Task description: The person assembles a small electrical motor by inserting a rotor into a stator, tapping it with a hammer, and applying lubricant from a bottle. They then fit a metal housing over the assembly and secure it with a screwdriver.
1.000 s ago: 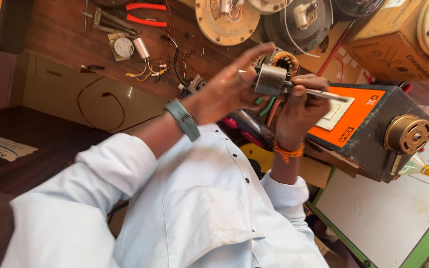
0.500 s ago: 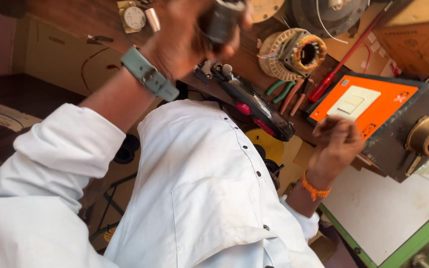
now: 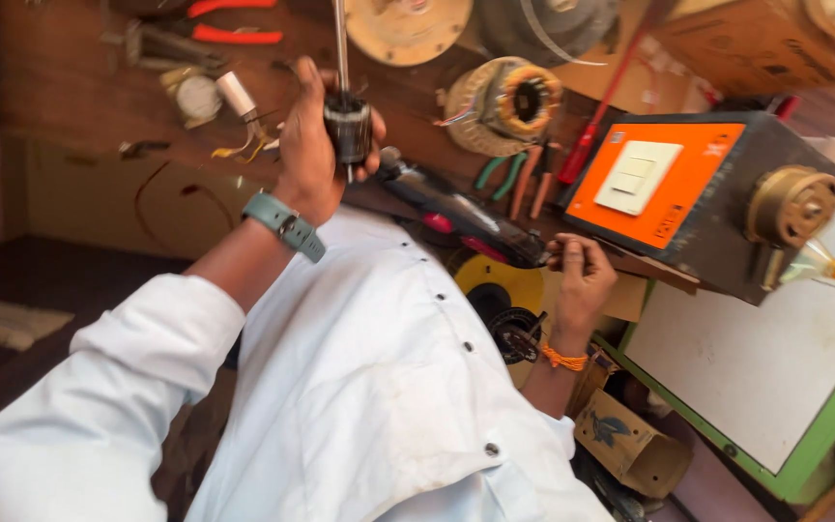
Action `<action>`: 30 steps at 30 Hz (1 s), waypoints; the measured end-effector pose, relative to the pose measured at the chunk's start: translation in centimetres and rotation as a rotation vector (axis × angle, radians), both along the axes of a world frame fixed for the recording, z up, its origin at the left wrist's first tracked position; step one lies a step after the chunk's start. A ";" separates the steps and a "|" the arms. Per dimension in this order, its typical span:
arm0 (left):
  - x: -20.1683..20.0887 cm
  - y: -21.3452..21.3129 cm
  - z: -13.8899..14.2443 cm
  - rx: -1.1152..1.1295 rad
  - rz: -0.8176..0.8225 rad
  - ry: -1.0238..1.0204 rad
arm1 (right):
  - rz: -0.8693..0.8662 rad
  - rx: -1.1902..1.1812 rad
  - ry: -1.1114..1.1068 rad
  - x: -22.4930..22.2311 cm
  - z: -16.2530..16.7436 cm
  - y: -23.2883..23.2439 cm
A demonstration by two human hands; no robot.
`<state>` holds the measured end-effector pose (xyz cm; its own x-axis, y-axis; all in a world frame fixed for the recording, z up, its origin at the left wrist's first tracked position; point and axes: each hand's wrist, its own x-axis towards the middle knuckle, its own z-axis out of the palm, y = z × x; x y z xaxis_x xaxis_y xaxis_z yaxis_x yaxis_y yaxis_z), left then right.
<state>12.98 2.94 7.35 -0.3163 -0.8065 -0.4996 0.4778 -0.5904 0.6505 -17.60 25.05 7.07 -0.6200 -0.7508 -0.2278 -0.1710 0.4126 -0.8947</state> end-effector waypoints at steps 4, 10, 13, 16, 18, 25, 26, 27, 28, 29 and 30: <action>-2.4 -0.6 0.5 0.036 -0.178 0.092 | -0.078 -0.044 -0.111 0.3 -0.6 0.4; -4.0 -1.1 1.5 0.011 -0.203 0.044 | -0.058 -0.026 -0.114 1.0 -1.2 -1.0; -4.7 -1.0 1.3 0.008 -0.106 -0.051 | 0.052 0.024 0.036 -0.3 -3.6 -5.9; -4.6 -0.5 1.0 0.027 -0.076 0.014 | 0.030 0.201 0.081 -2.2 -6.2 -10.6; -4.0 -0.1 1.0 0.048 -0.060 0.028 | 0.176 0.035 0.272 -3.2 -6.8 -12.3; 0.3 -1.7 2.8 -0.124 0.345 -0.063 | 0.104 -0.076 -0.211 -4.1 -5.2 -7.5; 1.3 -2.6 3.2 -0.171 0.426 -0.104 | 0.117 -0.062 -0.233 -3.5 -4.8 -6.3; 2.6 -3.7 3.5 -0.214 0.497 -0.138 | 0.122 -0.047 -0.250 -2.8 -4.4 -5.4; 4.2 -5.0 3.9 -0.265 0.562 -0.188 | 0.141 -0.042 -0.283 -2.1 -4.1 -4.9; 4.5 -5.0 4.0 -0.311 0.617 -0.223 | 0.156 -0.036 -0.313 -1.2 -3.8 -4.4; 5.0 -5.1 4.1 -0.352 0.667 -0.254 | 0.171 -0.032 -0.344 -0.3 -3.5 -4.2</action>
<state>17.98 -2.12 11.44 0.3781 -0.9096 -0.1723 0.4702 0.0284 0.8821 -17.89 20.82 3.57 -0.3769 -0.8466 -0.3758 0.0775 0.3755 -0.9236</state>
